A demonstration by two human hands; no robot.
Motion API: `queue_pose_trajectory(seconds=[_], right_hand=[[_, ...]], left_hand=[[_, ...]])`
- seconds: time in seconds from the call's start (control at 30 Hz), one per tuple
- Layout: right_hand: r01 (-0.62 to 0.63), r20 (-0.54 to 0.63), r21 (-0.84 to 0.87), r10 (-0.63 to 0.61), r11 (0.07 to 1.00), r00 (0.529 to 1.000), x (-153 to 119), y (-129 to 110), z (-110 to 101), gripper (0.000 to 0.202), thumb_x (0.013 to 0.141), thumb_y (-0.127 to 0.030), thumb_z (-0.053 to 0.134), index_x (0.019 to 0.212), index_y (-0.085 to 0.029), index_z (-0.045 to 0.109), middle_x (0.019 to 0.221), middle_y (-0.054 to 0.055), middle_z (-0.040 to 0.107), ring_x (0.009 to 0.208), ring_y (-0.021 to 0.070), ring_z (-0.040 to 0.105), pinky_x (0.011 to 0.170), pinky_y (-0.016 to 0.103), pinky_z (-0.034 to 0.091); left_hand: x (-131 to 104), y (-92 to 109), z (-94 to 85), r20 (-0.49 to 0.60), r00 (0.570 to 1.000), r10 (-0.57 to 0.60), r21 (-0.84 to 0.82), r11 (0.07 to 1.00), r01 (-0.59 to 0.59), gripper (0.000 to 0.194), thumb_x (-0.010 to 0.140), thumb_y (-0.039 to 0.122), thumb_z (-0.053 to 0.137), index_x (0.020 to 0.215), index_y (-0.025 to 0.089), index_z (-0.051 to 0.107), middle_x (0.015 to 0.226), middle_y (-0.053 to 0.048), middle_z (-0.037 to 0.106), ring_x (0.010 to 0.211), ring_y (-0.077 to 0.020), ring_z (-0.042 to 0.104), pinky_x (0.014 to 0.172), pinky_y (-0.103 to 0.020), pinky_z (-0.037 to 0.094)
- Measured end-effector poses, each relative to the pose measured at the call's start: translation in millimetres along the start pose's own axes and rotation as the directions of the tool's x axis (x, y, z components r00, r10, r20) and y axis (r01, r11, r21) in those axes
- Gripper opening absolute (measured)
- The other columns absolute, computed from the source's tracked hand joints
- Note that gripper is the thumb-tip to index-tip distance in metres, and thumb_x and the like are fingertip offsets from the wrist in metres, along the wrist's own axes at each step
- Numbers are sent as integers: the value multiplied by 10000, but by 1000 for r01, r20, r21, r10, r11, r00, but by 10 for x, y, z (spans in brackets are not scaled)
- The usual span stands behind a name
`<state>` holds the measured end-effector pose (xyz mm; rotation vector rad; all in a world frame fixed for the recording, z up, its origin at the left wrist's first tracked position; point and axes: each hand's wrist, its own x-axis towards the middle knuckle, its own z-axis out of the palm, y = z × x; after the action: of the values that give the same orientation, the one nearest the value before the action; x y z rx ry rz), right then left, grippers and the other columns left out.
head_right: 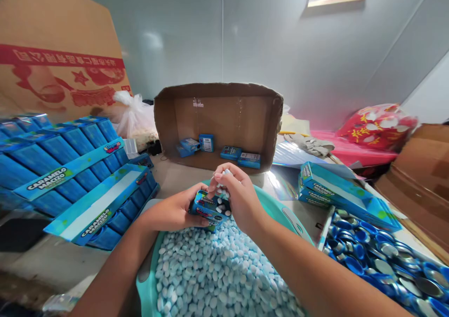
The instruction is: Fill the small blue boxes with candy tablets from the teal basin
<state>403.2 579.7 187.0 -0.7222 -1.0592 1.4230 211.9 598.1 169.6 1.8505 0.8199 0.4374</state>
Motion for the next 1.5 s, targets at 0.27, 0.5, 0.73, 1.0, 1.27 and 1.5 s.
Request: queue_pose_trajectory(seconds=[0.27, 0.5, 0.73, 1.0, 1.27, 1.5], right_hand=[[18, -8, -22, -18, 1000, 1000, 3, 21, 0, 132, 794, -306, 680, 748, -223, 588, 670, -15, 655, 643, 170, 612, 631, 273, 453], [66, 44, 5, -67, 998, 997, 16, 25, 5, 219, 819, -306, 676, 635, -195, 630, 765, 16, 666, 719, 165, 615, 679, 272, 485], [100, 71, -16, -98, 995, 993, 1, -4, 3, 315, 874, -358, 637, 601, -207, 597, 768, 26, 678, 752, 187, 617, 707, 297, 481], [212, 172, -106, -192, 972, 966, -39, 19, 7, 354, 948, -379, 555, 638, -213, 585, 798, 51, 696, 835, 220, 623, 753, 333, 470], [178, 129, -100, -165, 979, 978, -32, 29, 6, 292, 974, -406, 536, 757, -220, 596, 782, 31, 679, 824, 207, 631, 801, 335, 474], [137, 185, 41, -142, 990, 972, 10, 46, -9, 277, 1000, -453, 479, 893, -227, 598, 792, 20, 683, 812, 201, 655, 814, 340, 482]], left_hand=[[8, 4, 1, -8, 1000, 5, -13, 1000, -5, 568, 767, 295, 800, 1251, 242, 508, 1164, -26, 653, 1073, -256, 615, 928, -353, 458], [16, -12, 3, -47, 997, 58, -39, 997, -60, 593, 735, 263, 823, 1245, 217, 523, 1151, -44, 667, 1042, -254, 627, 882, -344, 483], [1, -29, -6, -93, 993, 71, -45, 996, -76, 630, 721, 320, 852, 1243, 211, 517, 1154, -55, 658, 1037, -261, 618, 866, -345, 481], [-5, -23, -13, -71, 995, 69, -44, 996, -72, 590, 721, 313, 851, 1206, 213, 530, 1116, -39, 651, 1016, -242, 614, 844, -329, 475], [2, -19, -18, -51, 998, 32, 1, 999, -32, 615, 722, 355, 848, 1217, 215, 510, 1097, -34, 659, 991, -239, 619, 837, -338, 481], [-21, -13, -9, -10, 999, 45, 62, 997, -44, 836, 739, 346, 835, 1443, 240, 396, 1326, -69, 597, 1159, -284, 586, 986, -396, 465]])
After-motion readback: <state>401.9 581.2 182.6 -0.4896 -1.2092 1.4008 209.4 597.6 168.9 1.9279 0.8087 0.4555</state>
